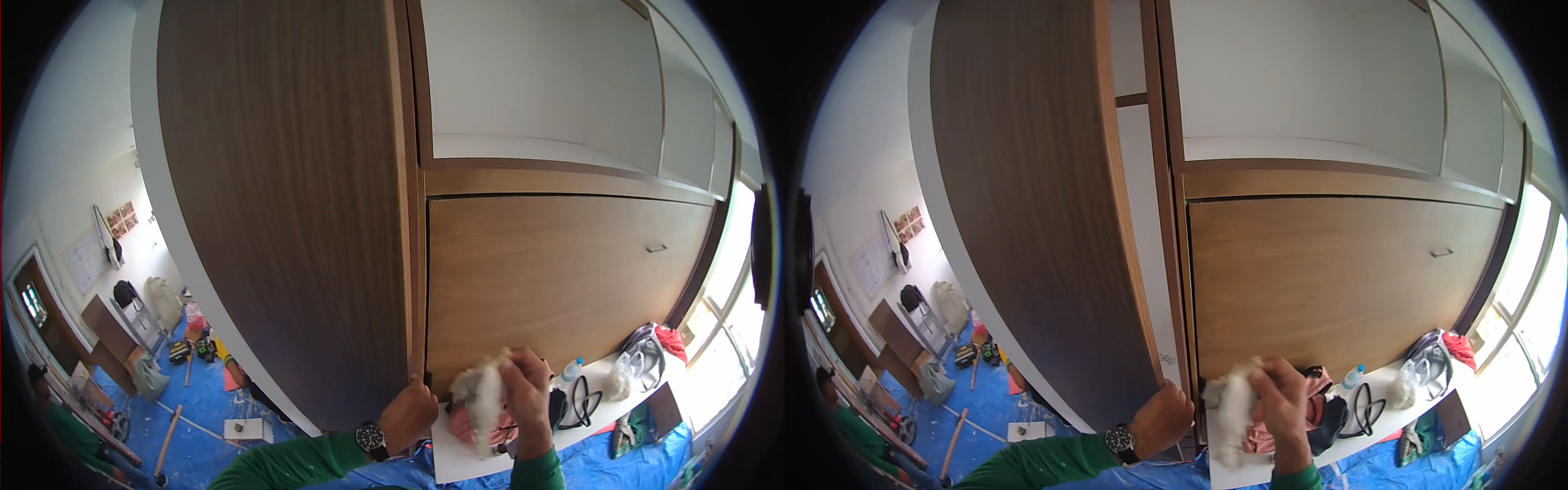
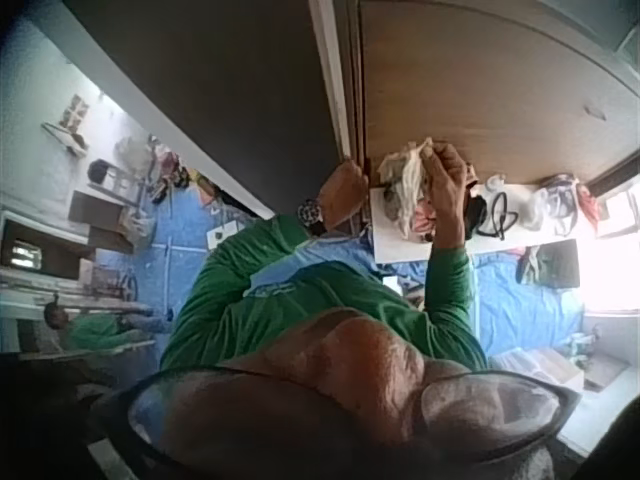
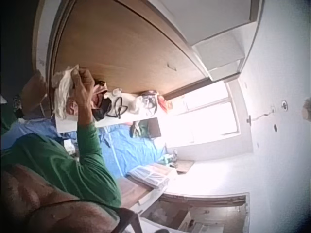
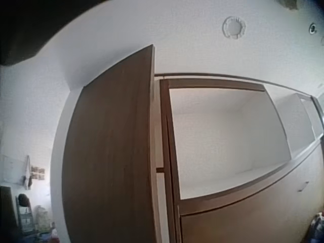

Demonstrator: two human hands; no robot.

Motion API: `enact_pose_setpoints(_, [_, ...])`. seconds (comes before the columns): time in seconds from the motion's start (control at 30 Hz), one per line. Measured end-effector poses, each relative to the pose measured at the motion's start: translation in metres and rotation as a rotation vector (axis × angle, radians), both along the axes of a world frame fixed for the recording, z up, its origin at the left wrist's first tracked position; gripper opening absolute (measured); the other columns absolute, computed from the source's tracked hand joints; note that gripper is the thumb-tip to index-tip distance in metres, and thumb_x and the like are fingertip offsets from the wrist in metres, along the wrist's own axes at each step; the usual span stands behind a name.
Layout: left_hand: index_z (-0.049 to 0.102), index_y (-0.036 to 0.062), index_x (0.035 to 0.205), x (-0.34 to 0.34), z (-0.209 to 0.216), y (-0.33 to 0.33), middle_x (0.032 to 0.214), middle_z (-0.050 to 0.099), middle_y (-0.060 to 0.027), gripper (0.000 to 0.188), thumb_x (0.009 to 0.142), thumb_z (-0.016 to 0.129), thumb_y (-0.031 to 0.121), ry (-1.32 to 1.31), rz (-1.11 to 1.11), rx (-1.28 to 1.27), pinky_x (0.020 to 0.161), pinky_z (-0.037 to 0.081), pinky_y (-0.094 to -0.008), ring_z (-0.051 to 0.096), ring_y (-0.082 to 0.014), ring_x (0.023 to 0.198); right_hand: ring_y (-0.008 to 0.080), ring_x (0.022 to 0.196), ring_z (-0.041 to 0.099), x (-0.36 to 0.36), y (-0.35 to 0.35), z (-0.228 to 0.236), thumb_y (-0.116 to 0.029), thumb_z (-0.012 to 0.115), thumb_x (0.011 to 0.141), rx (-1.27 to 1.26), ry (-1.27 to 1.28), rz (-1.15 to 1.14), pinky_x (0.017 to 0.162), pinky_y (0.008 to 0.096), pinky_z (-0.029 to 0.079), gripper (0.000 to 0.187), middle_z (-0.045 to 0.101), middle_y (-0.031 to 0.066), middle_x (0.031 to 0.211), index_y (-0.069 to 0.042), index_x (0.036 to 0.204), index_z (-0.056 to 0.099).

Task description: The person wipes the exterior and interior surfaces of a wooden wardrobe using a white cloth, occasionally applying a liquid from a yellow container to the cloth.

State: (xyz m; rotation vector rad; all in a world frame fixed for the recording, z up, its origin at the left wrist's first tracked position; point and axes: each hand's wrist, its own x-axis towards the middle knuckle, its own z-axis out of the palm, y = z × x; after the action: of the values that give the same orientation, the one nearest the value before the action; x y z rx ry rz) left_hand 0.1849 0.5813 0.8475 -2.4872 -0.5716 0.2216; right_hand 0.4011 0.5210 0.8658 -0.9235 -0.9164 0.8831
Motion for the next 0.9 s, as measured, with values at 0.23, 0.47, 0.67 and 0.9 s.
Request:
enact_pose_setpoints(0.23, [0.069, 0.0030, 0.092, -0.006, 0.007, -0.007, 0.076, 0.068, -0.0112, 0.040, 0.095, 0.059, 0.042, -0.021, -0.039, 0.058, 0.107, 0.040, -0.0507, 0.065, -0.0267, 0.081, 0.0085, 0.076, 0.063, 0.037, -0.036, -0.157, -0.009, 0.063, 0.100, -0.154, 0.405, -0.062, 0.070, 0.0238, 0.049, 0.008, 0.070, 0.0009, 0.087, -0.002, 0.100, 0.068])
enact_pose_setpoints(0.47, [0.069, 0.0007, 0.094, 0.001, 0.007, 0.009, 0.078, 0.068, -0.0164, 0.044, 0.094, 0.060, 0.044, 0.000, -0.040, 0.006, 0.112, 0.036, -0.0539, 0.066, -0.0306, 0.085, 0.0222, 0.119, 0.053, 0.042, -0.057, -0.315, -0.019, 0.058, 0.104, -0.364, 0.504, -0.064, 0.100, 0.0329, 0.042, 0.034, 0.056, 0.0081, 0.131, -0.008, 0.136, 0.051])
enact_pose_setpoints(0.67, [0.070, 0.0018, 0.097, -0.001, 0.003, 0.016, 0.083, 0.069, -0.0158, 0.043, 0.095, 0.060, 0.044, 0.001, -0.069, 0.050, 0.114, 0.034, -0.0539, 0.065, -0.0312, 0.092, 0.0121, 0.087, 0.060, 0.040, -0.059, -0.316, -0.013, 0.063, 0.100, -0.431, 0.468, -0.203, 0.076, 0.0265, 0.046, 0.011, 0.066, 0.0023, 0.098, -0.005, 0.106, 0.065])
enact_pose_setpoints(0.9, [0.070, 0.0023, 0.098, -0.001, -0.005, 0.023, 0.086, 0.069, -0.0174, 0.045, 0.094, 0.062, 0.047, -0.049, -0.123, -0.034, 0.118, 0.030, -0.0536, 0.065, -0.0329, 0.101, 0.0086, 0.077, 0.060, 0.060, -0.068, -0.353, -0.014, 0.066, 0.097, -0.423, 0.169, -0.257, 0.069, 0.0250, 0.046, 0.011, 0.068, -0.0011, 0.087, -0.004, 0.094, 0.071])
